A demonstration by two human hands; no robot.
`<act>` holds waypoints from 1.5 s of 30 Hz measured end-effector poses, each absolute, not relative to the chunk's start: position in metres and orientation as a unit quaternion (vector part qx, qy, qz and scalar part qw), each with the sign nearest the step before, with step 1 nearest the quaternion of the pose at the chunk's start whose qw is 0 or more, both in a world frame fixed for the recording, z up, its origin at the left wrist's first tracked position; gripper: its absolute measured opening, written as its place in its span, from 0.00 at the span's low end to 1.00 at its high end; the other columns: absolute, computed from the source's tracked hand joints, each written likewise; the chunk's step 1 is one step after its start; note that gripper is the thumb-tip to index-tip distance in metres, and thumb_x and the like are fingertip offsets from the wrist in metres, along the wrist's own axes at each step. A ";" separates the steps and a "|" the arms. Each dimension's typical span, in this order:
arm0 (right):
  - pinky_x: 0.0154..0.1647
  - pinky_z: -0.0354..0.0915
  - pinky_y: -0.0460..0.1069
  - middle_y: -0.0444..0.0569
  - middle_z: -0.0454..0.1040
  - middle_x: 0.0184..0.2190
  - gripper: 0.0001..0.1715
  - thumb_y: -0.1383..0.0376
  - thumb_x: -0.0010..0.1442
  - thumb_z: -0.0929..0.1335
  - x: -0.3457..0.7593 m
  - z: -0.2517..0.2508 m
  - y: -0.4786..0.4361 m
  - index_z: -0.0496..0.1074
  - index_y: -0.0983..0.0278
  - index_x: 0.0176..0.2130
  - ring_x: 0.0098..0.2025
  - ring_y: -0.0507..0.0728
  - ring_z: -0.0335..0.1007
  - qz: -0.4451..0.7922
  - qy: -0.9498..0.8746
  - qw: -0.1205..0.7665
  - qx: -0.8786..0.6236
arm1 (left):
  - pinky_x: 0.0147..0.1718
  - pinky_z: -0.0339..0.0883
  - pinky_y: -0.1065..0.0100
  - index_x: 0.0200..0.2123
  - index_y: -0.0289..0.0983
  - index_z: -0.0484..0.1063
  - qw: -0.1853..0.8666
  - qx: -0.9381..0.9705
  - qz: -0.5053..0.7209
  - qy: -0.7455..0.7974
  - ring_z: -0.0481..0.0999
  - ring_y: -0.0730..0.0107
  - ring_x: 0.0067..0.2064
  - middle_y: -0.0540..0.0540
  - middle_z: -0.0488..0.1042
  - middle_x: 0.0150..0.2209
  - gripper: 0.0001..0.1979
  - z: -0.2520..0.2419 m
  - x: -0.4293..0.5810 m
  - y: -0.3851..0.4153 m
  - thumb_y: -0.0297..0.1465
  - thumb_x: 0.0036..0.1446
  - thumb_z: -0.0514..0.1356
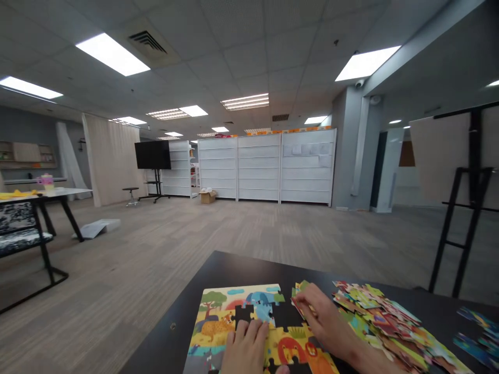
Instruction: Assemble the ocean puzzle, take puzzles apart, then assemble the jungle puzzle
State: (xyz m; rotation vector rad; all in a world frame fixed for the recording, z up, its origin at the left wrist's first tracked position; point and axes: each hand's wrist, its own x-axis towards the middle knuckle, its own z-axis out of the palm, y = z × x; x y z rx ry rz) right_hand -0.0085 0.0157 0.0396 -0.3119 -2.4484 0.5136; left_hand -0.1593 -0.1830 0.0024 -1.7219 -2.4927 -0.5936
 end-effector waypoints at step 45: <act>0.57 0.65 0.61 0.55 0.75 0.49 0.34 0.79 0.52 0.58 0.003 0.006 0.044 0.69 0.64 0.56 0.54 0.64 0.69 0.170 -0.904 0.312 -0.239 | 0.62 0.60 0.46 0.70 0.40 0.58 -0.022 -0.574 -0.096 -0.813 0.58 0.43 0.70 0.40 0.50 0.72 0.39 0.009 -0.175 -0.159 0.53 0.62 0.55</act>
